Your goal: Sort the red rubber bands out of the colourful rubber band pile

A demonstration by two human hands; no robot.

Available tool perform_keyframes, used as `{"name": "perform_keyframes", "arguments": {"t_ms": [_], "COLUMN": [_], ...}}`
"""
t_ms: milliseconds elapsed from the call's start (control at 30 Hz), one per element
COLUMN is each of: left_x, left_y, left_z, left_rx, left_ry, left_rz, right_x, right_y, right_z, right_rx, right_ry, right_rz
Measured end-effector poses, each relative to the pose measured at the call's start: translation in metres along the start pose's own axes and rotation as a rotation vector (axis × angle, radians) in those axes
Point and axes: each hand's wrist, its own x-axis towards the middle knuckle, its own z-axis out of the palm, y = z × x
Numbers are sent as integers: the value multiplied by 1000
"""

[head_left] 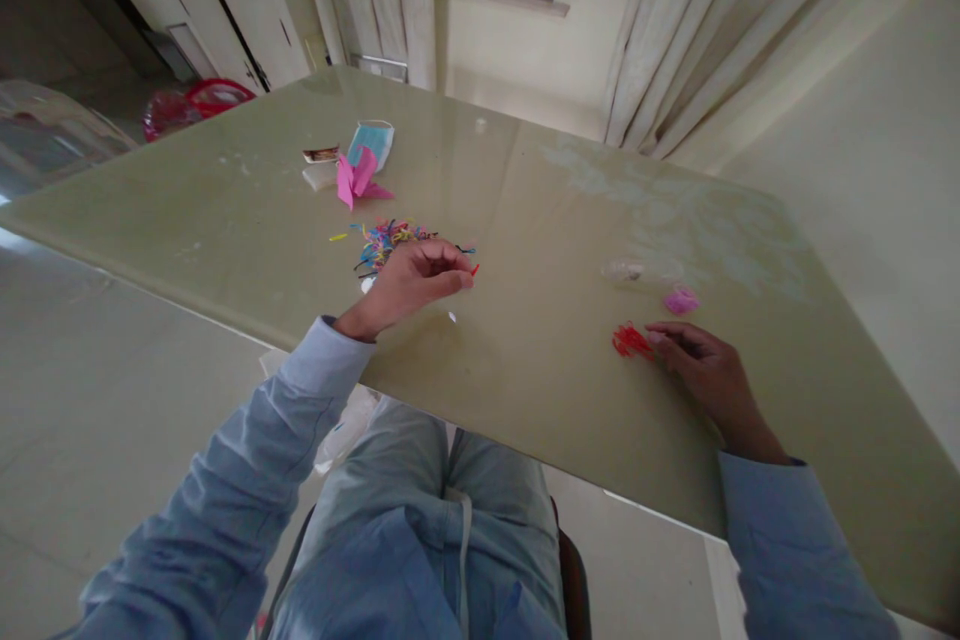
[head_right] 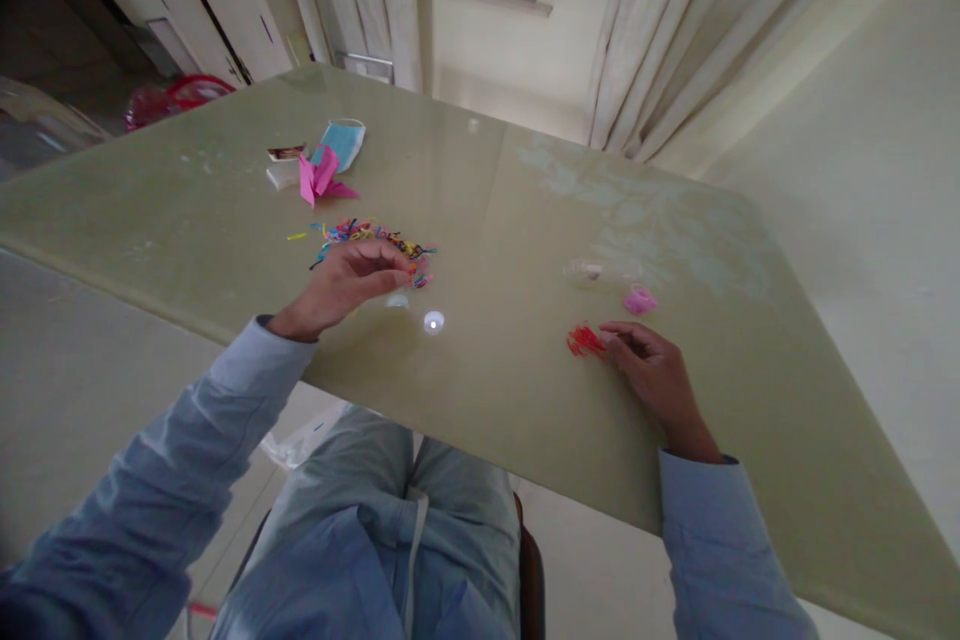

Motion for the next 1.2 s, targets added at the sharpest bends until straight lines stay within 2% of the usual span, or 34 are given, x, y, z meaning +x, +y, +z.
{"name": "perform_keyframes", "arguments": {"t_ms": [167, 300, 467, 633, 833, 933, 1033, 1200], "left_x": [-6, 1, 18, 34, 45, 48, 50, 53], "left_y": [5, 2, 2, -4, -20, -27, -31, -35], "left_z": [25, 50, 94, 142, 182, 195, 200, 185], "left_rx": [-62, -96, 128, 333, 576, 592, 535, 463], "left_ry": [-52, -121, -184, -269, -381, -404, -393, -309], "left_rz": [-12, -29, -14, 107, 158, 188, 183, 147], "right_x": [-1, 0, 1, 1, 0, 0, 1, 0], "right_y": [1, 2, 4, 6, 7, 8, 9, 9], "right_z": [0, 2, 3, 3, 4, 4, 3, 1], "right_rx": [22, 46, 93, 100, 148, 147, 148, 146], "right_ry": [-20, -19, -35, -20, -34, -24, -24, -20], "right_rz": [15, 6, -56, -70, -50, -56, -66, -50]}}
